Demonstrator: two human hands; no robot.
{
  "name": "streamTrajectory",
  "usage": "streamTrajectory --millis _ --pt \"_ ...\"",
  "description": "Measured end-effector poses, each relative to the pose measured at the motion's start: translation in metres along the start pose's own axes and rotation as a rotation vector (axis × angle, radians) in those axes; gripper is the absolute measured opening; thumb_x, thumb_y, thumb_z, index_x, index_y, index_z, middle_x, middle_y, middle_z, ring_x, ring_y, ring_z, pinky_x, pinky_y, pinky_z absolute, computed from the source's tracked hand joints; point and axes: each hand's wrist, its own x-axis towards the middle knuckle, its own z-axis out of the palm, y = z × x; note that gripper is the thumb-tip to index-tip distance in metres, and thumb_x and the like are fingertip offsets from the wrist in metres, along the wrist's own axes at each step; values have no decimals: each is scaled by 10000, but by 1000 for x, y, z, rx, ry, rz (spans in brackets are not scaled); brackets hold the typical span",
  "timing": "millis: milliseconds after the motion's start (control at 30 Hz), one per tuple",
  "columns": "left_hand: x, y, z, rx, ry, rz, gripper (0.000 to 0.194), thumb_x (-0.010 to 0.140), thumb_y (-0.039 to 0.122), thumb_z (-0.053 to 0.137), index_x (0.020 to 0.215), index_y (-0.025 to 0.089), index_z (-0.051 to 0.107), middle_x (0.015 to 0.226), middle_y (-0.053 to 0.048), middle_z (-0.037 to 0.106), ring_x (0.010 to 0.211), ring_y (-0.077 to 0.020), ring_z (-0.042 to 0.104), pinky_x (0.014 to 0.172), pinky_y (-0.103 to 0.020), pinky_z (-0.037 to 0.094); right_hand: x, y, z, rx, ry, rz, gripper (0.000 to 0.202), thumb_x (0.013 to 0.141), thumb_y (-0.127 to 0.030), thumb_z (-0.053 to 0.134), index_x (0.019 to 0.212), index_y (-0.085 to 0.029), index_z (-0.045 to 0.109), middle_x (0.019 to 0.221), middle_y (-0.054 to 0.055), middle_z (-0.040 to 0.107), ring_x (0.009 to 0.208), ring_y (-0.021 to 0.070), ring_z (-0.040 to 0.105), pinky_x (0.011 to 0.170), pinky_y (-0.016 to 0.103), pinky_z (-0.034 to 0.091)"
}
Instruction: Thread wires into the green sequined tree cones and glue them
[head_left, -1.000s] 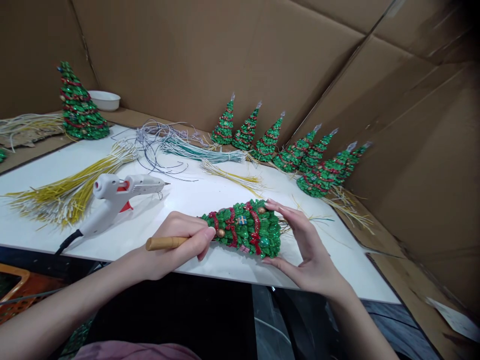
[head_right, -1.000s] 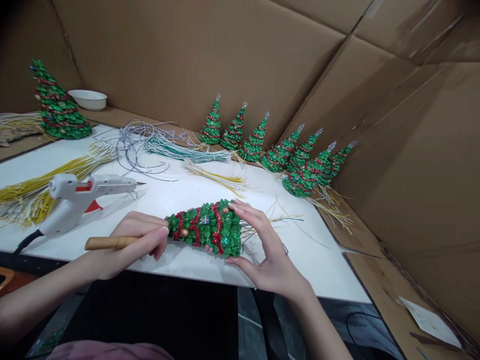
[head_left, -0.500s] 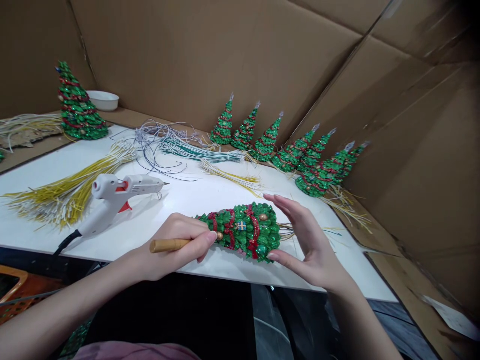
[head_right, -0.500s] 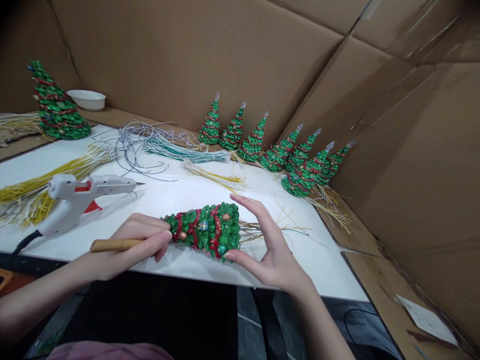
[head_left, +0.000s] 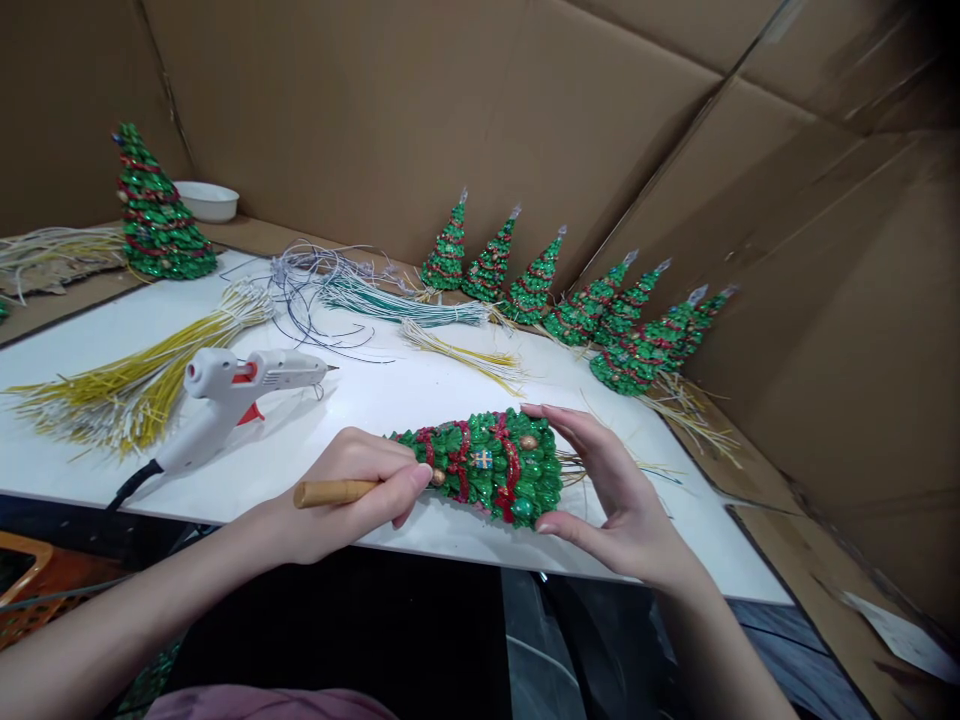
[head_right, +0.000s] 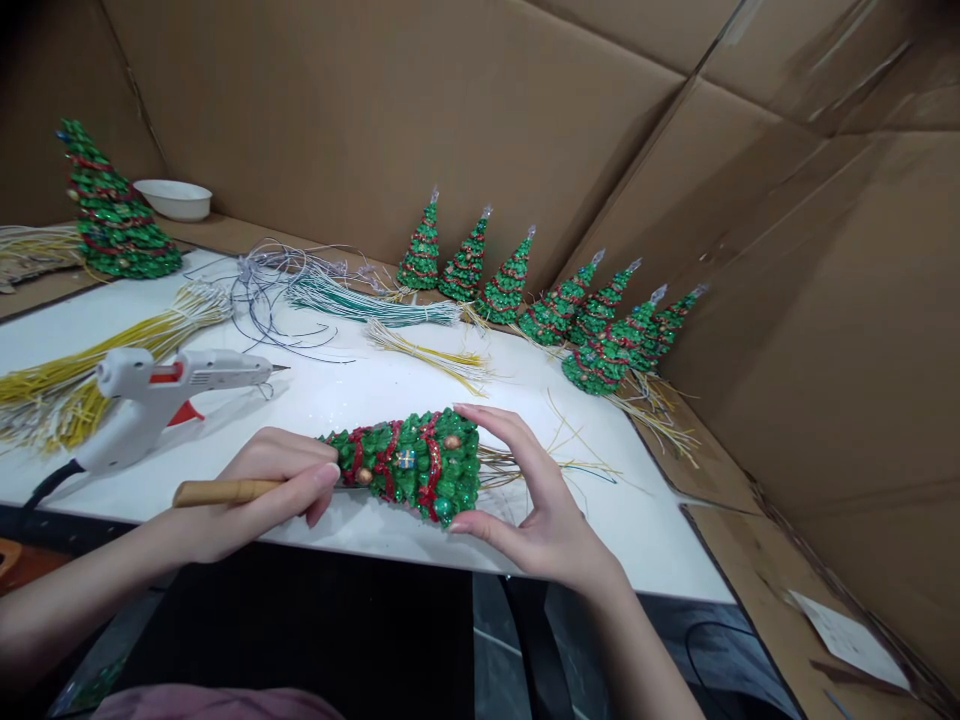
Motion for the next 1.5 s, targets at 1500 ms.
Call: streamTrajectory --millis 1500 --pt "-9 -6 1 -24 175 89 460 1022 258 349 615 148 534 575 13 519 539 -85 486 563 -220 365 -3 2 4 47 28 -92 795 752 -282 807 1445 -309 418 1403 95 512 1338 289 458 1131 453 394"
